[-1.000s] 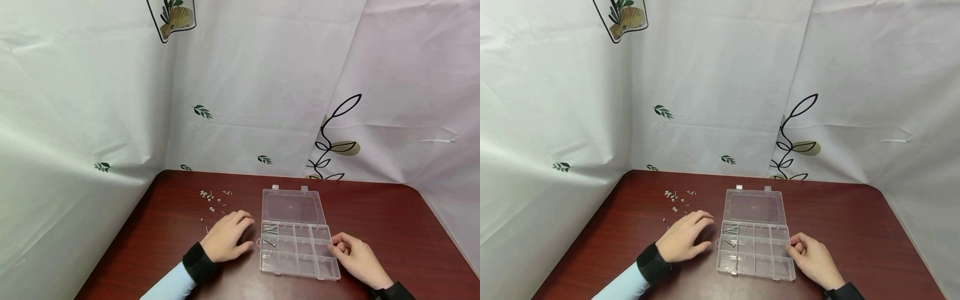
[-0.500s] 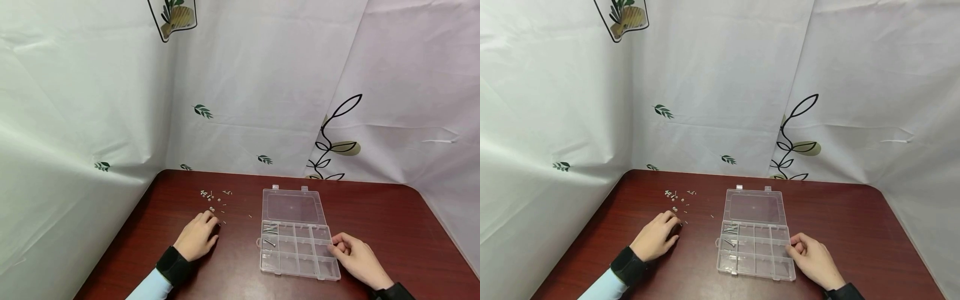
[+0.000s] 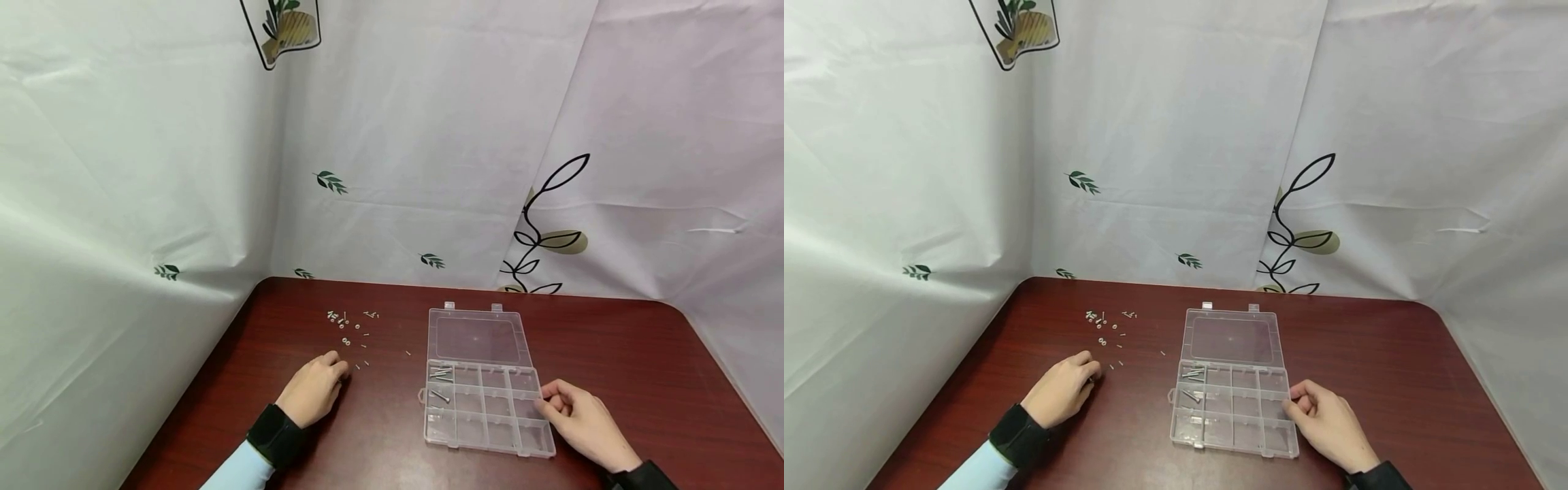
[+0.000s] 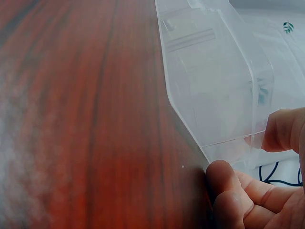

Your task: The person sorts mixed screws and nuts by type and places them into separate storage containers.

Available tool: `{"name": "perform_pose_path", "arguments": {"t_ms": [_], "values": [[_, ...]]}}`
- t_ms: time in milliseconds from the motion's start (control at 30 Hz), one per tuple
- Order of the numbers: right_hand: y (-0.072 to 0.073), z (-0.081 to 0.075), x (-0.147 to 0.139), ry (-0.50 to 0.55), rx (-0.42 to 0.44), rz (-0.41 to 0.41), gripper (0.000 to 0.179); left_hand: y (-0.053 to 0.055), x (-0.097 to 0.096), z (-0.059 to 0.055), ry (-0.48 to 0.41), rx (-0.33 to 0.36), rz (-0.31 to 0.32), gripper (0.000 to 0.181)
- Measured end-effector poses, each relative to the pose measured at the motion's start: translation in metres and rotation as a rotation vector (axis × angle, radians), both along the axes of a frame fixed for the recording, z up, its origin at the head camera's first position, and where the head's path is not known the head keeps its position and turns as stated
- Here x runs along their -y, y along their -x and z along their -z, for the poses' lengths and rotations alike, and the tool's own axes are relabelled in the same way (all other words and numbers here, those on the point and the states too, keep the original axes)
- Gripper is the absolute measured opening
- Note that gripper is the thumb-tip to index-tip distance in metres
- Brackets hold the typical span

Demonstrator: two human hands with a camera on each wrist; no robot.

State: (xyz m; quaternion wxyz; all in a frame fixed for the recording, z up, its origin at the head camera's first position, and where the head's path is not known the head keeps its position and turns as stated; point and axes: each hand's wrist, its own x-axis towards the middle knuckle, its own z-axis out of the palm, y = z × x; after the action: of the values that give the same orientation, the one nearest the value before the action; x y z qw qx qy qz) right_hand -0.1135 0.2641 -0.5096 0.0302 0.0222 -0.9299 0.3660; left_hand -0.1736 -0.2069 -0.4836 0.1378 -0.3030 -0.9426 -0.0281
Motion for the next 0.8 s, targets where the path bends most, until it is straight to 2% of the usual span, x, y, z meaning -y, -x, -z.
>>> {"name": "perform_pose_path", "arguments": {"t_ms": [233, 433, 533, 800], "values": [[-0.001, -0.001, 0.001, 0.002, -0.006, 0.002, 0.011, -0.001, -0.001, -0.001, 0.010, 0.040, 0.026, 0.017], [-0.001, -0.001, 0.001, -0.005, -0.026, 0.007, 0.011, 0.000, -0.010, 0.000, -0.007, 0.008, 0.048, 0.014], [-0.001, -0.001, 0.001, -0.005, -0.037, 0.009, 0.011, 0.003, -0.019, -0.002, -0.024, -0.006, 0.065, 0.018], [-0.002, -0.001, 0.001, -0.002, -0.033, 0.002, 0.011, 0.009, -0.055, -0.015, -0.031, 0.041, 0.153, 0.020]]}}
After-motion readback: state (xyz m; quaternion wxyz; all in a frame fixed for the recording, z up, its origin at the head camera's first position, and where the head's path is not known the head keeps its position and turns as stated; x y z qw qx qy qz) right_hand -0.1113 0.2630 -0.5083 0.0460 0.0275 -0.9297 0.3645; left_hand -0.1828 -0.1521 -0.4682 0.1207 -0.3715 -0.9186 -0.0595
